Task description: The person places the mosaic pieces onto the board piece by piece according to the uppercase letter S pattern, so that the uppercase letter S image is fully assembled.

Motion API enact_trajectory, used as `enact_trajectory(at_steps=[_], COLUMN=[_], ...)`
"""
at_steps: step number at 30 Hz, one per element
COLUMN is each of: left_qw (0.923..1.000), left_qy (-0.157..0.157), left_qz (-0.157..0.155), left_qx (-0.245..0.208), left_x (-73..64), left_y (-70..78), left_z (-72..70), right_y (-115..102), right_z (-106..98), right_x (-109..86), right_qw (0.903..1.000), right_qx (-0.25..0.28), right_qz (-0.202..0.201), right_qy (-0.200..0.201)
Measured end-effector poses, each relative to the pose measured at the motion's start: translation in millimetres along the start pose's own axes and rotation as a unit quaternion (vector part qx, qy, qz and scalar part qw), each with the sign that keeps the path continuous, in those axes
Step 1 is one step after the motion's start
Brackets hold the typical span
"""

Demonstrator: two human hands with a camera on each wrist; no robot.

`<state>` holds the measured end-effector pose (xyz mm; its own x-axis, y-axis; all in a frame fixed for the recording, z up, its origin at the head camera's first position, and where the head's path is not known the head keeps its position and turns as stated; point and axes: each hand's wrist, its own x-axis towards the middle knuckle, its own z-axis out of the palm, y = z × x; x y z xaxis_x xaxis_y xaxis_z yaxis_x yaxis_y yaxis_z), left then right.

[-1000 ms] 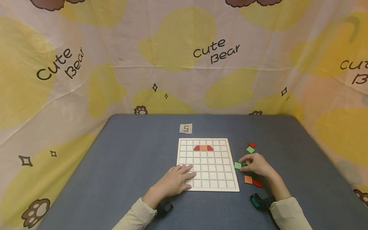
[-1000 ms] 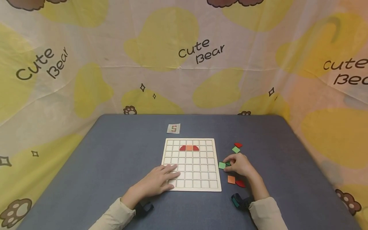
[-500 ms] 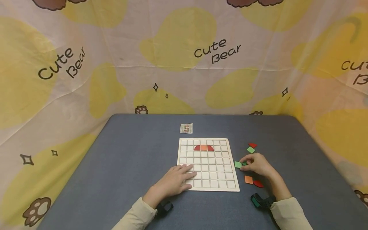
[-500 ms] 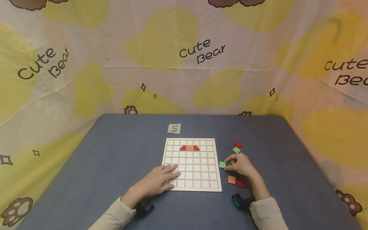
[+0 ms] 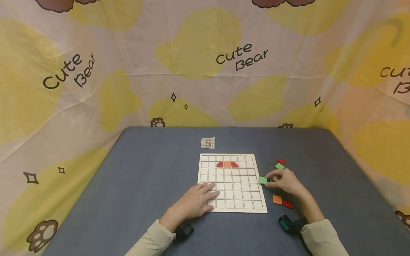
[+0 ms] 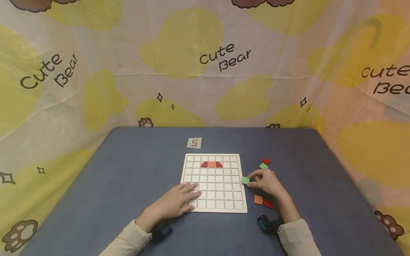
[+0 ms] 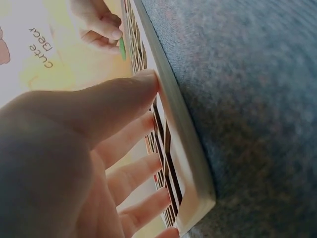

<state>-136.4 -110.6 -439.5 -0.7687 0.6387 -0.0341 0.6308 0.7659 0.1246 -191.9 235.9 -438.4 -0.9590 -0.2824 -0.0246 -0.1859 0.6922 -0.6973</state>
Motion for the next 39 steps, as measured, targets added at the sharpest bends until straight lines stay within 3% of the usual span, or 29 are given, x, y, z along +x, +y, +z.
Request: enact_trajectory(at_steps=[15,25,39], left_qw=[0.9995,0.9991,0.9990], left_qy=[0.000,0.000,-0.001], left_qz=[0.006,0.013,0.007], left_qx=[-0.032,-0.041,-0.043], left_x=[-2.0,-2.8,-2.2], left_y=[-3.8,-6.5,-5.6], left_z=[-2.2,-3.2,-3.5], right_y=[-17,-22,-36], right_z=[15,22,30], right_x=[5.3,11.3,24.2], right_qw=[0.9990,0.9986,0.9989], right_qx=[0.043,0.037,0.034], right_qz=[-0.002,-0.037,-0.029], right_qy=[-0.009,-0.007,-0.011])
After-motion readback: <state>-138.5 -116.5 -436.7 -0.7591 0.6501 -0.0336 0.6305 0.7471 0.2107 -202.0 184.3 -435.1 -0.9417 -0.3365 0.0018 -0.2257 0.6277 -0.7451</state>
